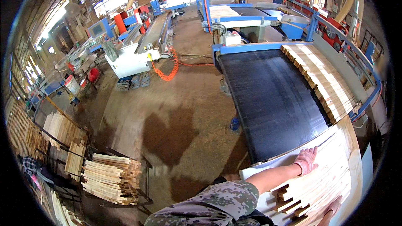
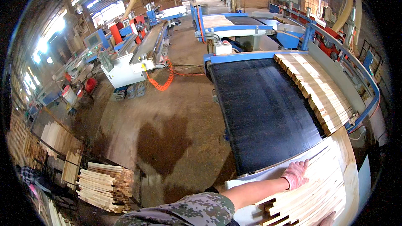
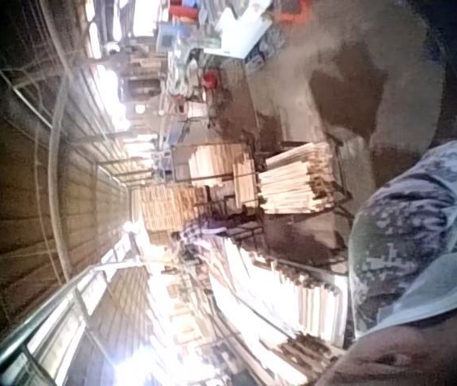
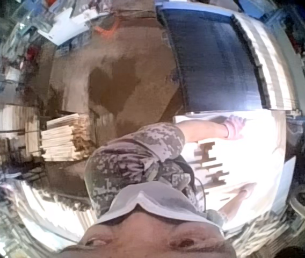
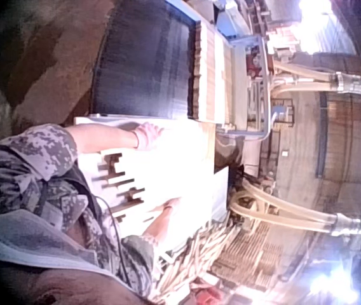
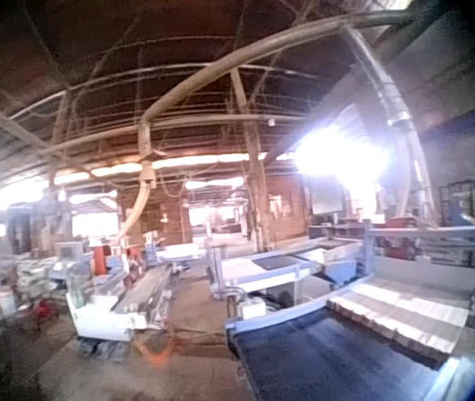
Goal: The person picks up bundles of light-colored wooden planks from a metal table and places them onto a moving conveyor belt. The person repeatedly gathers the planks, aligns them, and transfers them to the belt, which transports them further into the workshop.
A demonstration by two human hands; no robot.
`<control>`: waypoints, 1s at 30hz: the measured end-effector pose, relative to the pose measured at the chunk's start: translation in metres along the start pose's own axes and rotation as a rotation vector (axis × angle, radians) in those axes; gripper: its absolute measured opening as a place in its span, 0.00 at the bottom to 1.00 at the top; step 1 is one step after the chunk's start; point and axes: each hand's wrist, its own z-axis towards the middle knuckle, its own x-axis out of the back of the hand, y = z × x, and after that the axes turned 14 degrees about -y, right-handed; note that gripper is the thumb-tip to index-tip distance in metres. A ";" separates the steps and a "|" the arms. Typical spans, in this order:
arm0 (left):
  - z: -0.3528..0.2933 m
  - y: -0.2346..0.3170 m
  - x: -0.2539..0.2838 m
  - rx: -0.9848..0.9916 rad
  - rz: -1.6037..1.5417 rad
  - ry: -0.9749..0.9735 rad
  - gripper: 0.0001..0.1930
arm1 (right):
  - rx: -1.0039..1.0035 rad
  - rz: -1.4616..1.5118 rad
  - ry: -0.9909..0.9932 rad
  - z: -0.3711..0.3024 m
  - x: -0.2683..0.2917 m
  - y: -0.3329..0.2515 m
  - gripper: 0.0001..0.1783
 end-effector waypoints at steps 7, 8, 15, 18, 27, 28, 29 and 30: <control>0.011 -0.006 -0.014 -0.064 0.000 0.050 0.53 | 0.228 0.361 0.058 -0.035 -0.015 0.002 0.35; 0.012 -0.005 -0.015 -0.051 0.002 0.061 0.55 | 0.116 0.285 0.010 -0.043 -0.011 -0.007 0.37; 0.004 0.002 -0.003 0.008 0.093 0.066 0.54 | -0.181 -0.187 0.288 -0.100 -0.009 -0.063 0.49; 0.002 0.004 0.002 0.019 0.068 0.032 0.54 | -0.204 -0.158 0.266 -0.108 -0.007 -0.072 0.49; 0.004 0.004 0.003 0.019 0.038 0.017 0.55 | -0.207 -0.116 0.305 -0.130 -0.005 -0.089 0.45; 0.003 0.004 0.003 0.022 0.046 0.012 0.55 | -0.219 -0.123 0.307 -0.132 -0.006 -0.091 0.44; 0.003 0.005 0.003 0.028 0.069 0.021 0.55 | -0.223 -0.123 0.308 -0.134 -0.005 -0.091 0.43; 0.002 0.005 0.003 0.037 0.073 0.022 0.55 | -0.228 -0.122 0.310 -0.135 -0.006 -0.092 0.43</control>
